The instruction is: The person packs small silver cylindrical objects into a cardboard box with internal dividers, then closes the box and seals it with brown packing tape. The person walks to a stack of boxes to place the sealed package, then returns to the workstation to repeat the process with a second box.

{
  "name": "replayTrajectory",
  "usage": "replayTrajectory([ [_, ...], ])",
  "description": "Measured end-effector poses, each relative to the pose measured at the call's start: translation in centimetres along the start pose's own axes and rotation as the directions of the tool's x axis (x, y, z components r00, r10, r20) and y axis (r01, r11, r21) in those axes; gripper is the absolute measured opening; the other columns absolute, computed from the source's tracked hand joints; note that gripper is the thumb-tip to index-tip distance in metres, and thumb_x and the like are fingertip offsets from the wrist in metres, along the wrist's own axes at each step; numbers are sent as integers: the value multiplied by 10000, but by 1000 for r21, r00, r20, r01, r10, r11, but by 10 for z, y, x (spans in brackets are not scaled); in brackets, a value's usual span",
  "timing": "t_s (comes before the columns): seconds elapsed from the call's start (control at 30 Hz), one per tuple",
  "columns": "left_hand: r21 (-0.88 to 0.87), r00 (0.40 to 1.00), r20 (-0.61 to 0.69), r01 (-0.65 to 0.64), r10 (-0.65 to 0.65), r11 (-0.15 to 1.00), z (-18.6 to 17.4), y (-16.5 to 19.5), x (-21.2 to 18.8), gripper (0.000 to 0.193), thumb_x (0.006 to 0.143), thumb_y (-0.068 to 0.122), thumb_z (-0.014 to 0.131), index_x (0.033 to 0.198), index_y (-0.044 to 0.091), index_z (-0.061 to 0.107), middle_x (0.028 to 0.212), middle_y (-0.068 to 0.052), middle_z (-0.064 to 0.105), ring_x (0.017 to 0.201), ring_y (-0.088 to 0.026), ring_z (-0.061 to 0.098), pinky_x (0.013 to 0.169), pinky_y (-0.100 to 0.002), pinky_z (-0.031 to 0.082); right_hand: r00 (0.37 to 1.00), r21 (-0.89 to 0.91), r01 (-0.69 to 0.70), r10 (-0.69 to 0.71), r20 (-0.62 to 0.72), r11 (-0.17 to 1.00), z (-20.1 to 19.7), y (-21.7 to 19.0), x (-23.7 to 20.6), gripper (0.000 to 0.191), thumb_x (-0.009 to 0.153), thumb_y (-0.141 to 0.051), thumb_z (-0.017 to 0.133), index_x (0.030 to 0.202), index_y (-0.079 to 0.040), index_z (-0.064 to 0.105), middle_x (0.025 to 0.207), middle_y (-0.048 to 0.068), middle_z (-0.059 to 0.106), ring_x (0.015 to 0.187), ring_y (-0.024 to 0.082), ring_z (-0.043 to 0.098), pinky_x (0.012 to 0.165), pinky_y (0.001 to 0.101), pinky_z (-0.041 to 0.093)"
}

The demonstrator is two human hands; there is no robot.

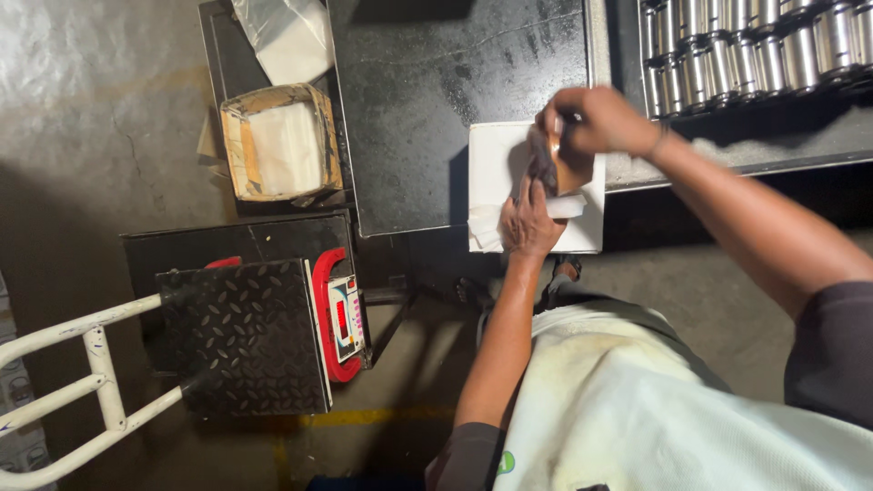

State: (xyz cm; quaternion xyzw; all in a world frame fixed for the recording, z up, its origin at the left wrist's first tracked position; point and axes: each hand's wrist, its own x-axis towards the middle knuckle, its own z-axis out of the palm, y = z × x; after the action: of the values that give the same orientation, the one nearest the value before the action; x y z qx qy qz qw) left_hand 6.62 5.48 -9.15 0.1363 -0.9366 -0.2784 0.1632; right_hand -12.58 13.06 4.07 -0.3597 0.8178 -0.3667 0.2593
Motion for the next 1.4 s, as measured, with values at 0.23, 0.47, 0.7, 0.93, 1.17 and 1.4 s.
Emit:
replayTrajectory([
  [0.23,-147,989,-132,41,-61,988,7,-8,-8,1050,556,552,857,1276,-136,524,1158,-308,636,1018,-454,660,956,-543,506,991,-309,-109,128,42,945,38,32,89,221,895,-116,668,1088,-21,716,886,212,757,787,313,695,748,433,570],
  [0.47,-172,973,-188,102,-135,980,8,-5,-14,945,641,554,856,1222,-117,529,1014,-282,630,898,-469,647,805,-532,545,813,-491,-395,544,208,777,38,24,121,449,759,-305,818,1127,-54,763,1093,207,746,1029,366,722,901,501,554],
  [0.7,-212,986,26,169,-167,963,-13,-6,-9,662,556,442,893,1017,15,687,860,-167,700,810,-387,694,757,-482,559,943,1,-60,56,327,998,64,23,94,590,988,-627,560,1261,-112,643,1122,163,679,1120,368,598,891,519,462],
  [0.93,-352,886,250,459,-391,816,-75,25,-129,555,730,400,756,1160,63,658,1064,-185,673,947,-413,663,798,-509,541,990,-485,50,-107,-90,873,105,32,54,496,1016,-510,540,928,-50,702,845,197,712,718,400,684,730,528,534],
  [1.17,63,739,455,530,-497,846,13,-32,-59,509,877,387,599,1318,135,613,1272,-208,620,1102,-460,604,855,-563,507,936,-523,171,-303,-178,835,96,37,59,402,970,-440,604,958,-48,694,826,173,680,758,340,669,778,492,507],
  [1.4,-77,579,588,735,-564,674,-11,-22,-86,373,929,318,625,1207,71,638,1139,-186,642,981,-388,619,790,-510,498,935,-154,334,-347,-70,930,171,-4,-94,168,893,-195,704,988,-70,644,904,184,608,821,405,585,739,509,450],
])
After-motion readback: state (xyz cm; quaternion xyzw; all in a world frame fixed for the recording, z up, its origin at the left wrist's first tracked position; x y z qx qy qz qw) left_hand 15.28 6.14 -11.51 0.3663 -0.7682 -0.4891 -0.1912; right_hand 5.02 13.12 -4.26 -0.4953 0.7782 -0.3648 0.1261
